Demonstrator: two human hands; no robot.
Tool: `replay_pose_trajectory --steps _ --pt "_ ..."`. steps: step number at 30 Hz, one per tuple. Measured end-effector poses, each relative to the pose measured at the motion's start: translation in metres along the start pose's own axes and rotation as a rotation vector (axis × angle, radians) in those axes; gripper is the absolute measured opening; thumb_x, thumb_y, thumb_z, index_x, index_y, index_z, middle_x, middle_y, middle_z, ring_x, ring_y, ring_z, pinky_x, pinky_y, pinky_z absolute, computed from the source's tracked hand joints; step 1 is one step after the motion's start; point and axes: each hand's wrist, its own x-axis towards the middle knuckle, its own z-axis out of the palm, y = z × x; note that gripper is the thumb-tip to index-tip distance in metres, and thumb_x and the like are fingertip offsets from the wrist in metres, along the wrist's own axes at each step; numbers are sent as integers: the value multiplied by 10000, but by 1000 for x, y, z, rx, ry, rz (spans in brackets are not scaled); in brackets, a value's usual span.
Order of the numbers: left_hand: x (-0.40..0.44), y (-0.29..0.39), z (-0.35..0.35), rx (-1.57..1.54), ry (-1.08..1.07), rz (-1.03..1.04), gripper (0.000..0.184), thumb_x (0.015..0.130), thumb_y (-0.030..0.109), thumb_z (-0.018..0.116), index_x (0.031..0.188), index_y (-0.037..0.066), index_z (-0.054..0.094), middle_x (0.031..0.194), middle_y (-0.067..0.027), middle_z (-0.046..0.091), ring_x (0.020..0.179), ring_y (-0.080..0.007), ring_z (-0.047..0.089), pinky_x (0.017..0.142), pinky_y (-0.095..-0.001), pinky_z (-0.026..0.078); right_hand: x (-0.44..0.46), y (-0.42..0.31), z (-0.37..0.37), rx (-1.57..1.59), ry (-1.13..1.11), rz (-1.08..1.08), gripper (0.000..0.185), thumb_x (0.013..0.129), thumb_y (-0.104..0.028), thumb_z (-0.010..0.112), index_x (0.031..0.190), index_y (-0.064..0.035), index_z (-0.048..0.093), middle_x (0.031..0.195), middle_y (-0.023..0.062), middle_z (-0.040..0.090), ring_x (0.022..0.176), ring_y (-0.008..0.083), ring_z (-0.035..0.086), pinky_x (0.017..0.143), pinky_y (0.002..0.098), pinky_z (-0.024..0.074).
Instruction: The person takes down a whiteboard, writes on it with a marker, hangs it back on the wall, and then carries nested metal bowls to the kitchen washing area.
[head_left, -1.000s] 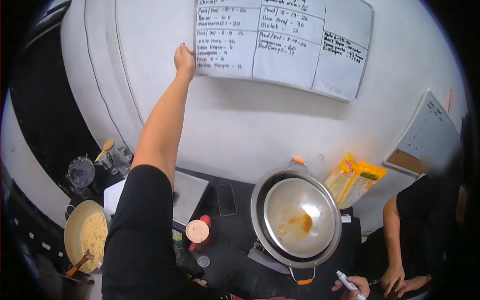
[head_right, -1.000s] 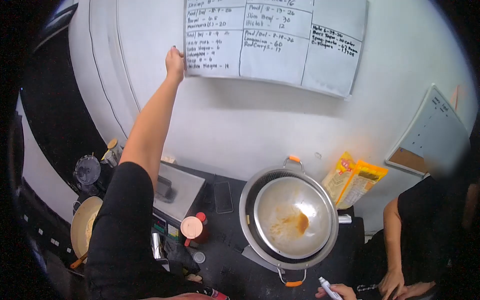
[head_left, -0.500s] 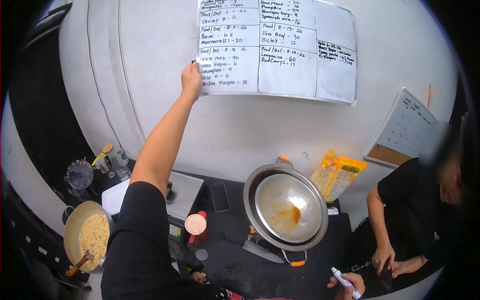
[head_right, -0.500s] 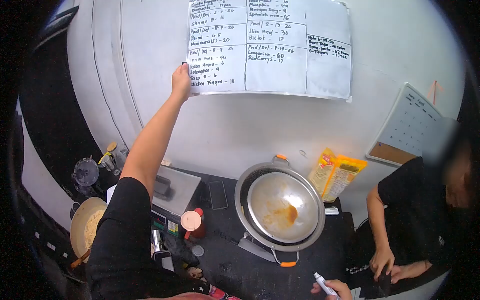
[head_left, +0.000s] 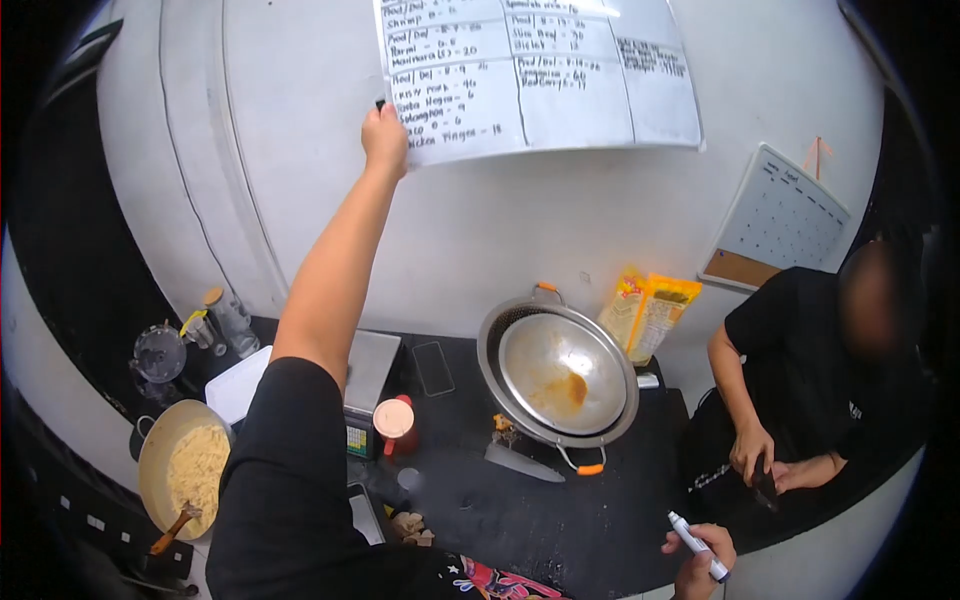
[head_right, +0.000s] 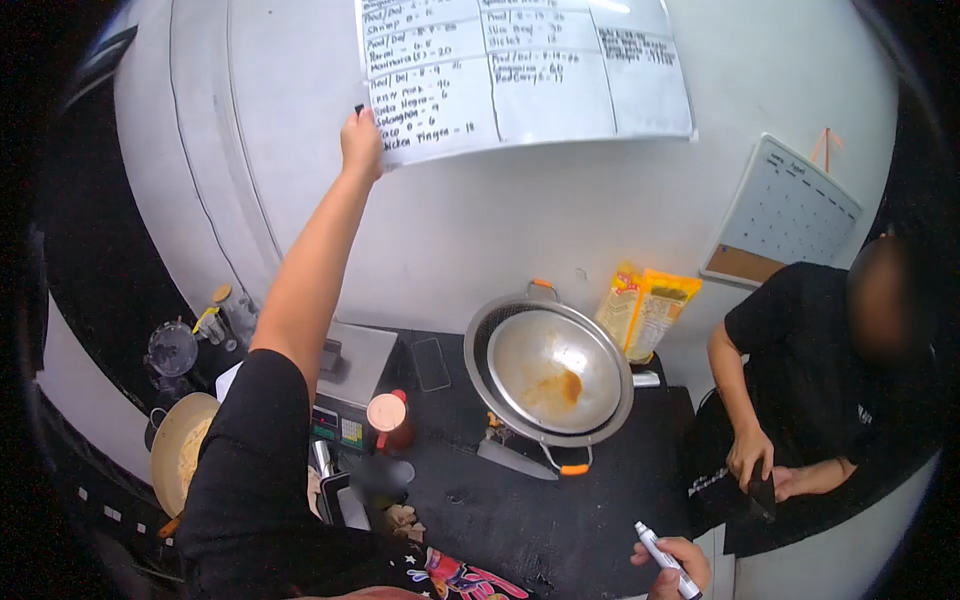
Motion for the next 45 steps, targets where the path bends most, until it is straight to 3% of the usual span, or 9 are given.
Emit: replay_pose_trajectory --steps 4,5,9,11,13,18,28,33,45 --pt "10 23 8 228 126 119 281 846 196 428 852 -64 534 805 -200 585 731 -315 554 668 -382 432 -29 11 -6 34 115 0 440 827 -397 515 900 37 501 671 120 523 537 201 561 465 286 473" --pt "9 28 9 55 107 85 302 852 215 421 831 -62 538 773 -202 587 709 -302 556 659 -389 435 -33 0 -3 36 175 51 497 800 -459 530 836 36 550 682 168 565 579 208 577 538 298 476" --pt "18 44 -30 19 -22 -83 371 873 317 382 757 -10 514 659 -85 524 504 -164 475 357 -306 355 -63 -17 -24 -11 212 -88 483 818 -445 526 891 32 542 657 152 547 556 208 547 487 295 447" --pt "24 38 -73 625 -135 -1 321 867 310 391 800 17 502 668 -42 508 533 -164 483 404 -325 393 -85 -27 -38 -84 270 -146 470 828 -435 512 910 28 519 686 160 546 546 210 548 474 299 442" --pt "15 39 -101 -192 71 -237 154 830 174 468 834 31 525 787 -47 557 673 -171 513 586 -320 479 -112 -37 -53 -137 285 -179 471 862 -443 438 942 19 488 693 160 543 535 205 541 475 287 441" --pt "-49 61 -196 -97 -64 -310 320 899 143 358 1102 -87 447 1148 -175 498 1050 -256 494 905 -387 397 -169 -58 -74 -140 330 -160 494 877 -470 372 987 2 466 734 176 539 573 202 527 500 276 449" --pt "-254 181 -335 -79 -217 -489 355 922 181 322 1129 -90 418 1138 -168 510 1004 -254 533 885 -379 419 -174 -42 -125 31 296 -218 478 875 -431 405 1075 1 449 826 200 540 632 240 536 537 306 461" --pt "-363 244 -359 5 -189 -553 302 923 178 338 1111 -37 437 1087 -143 540 966 -214 554 833 -350 457 -150 -26 -148 43 370 -114 413 858 -278 474 1129 28 412 1015 240 549 806 260 591 695 325 465" --pt "-543 307 -402 417 -300 -711 269 919 203 398 1067 -7 479 962 -60 564 858 -92 515 761 -227 412 -173 -8 -184 173 252 -61 276 823 -133 524 1034 32 458 862 163 565 734 213 572 640 324 479"
